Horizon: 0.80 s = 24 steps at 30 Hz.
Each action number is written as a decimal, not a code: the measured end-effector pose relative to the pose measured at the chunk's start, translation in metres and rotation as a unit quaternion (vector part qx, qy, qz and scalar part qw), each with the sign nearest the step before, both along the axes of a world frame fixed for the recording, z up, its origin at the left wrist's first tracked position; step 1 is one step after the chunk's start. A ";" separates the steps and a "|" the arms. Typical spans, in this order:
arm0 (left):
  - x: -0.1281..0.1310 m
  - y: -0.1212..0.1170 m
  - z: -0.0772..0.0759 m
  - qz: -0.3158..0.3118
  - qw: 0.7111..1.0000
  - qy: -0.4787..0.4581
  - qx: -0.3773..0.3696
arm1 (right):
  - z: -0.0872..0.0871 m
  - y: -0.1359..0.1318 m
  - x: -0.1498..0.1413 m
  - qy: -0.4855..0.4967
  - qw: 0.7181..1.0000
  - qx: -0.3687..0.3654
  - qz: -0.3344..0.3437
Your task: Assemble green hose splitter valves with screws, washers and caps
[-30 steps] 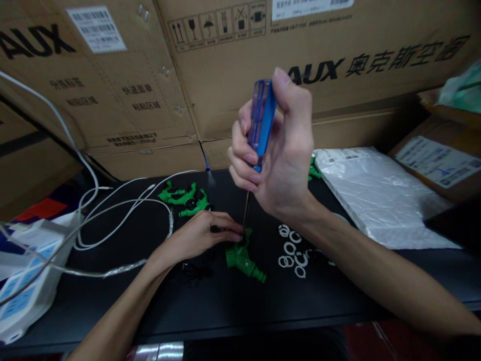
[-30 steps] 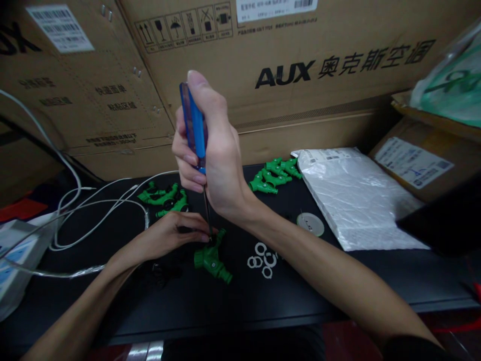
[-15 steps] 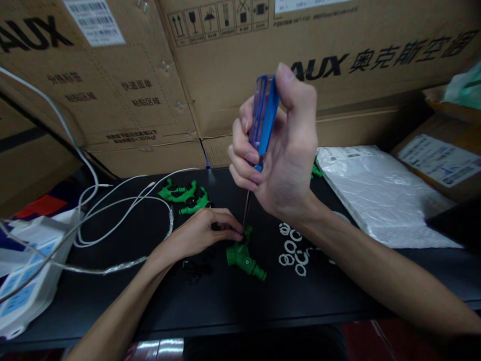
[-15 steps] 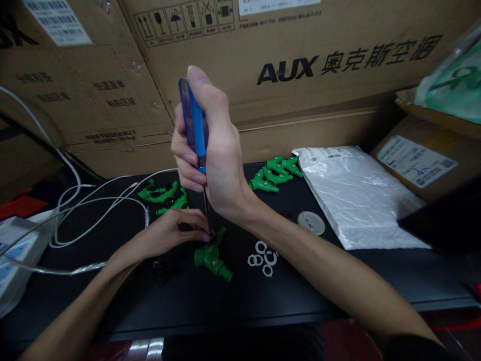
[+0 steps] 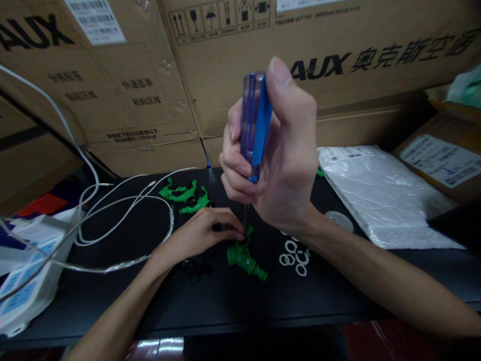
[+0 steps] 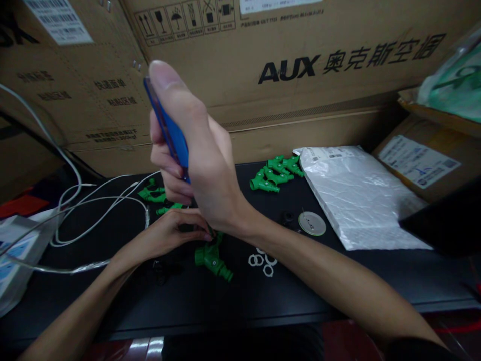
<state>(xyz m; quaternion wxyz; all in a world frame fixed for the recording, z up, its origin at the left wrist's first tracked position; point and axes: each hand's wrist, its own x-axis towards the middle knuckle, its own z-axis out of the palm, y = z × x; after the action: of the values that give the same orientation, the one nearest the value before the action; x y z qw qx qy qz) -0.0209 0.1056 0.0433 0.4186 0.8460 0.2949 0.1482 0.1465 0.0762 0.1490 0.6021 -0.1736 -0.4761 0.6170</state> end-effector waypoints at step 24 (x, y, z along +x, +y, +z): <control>-0.002 -0.002 0.004 -0.019 1.000 0.004 0.004 | -0.010 -0.005 -0.011 0.022 0.995 0.009 -0.098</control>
<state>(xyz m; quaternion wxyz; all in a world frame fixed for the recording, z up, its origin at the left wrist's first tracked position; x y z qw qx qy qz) -0.0229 0.1032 0.0474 0.4169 0.8535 0.2801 0.1385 0.1354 0.0713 0.1393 0.6716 -0.2006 -0.4494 0.5538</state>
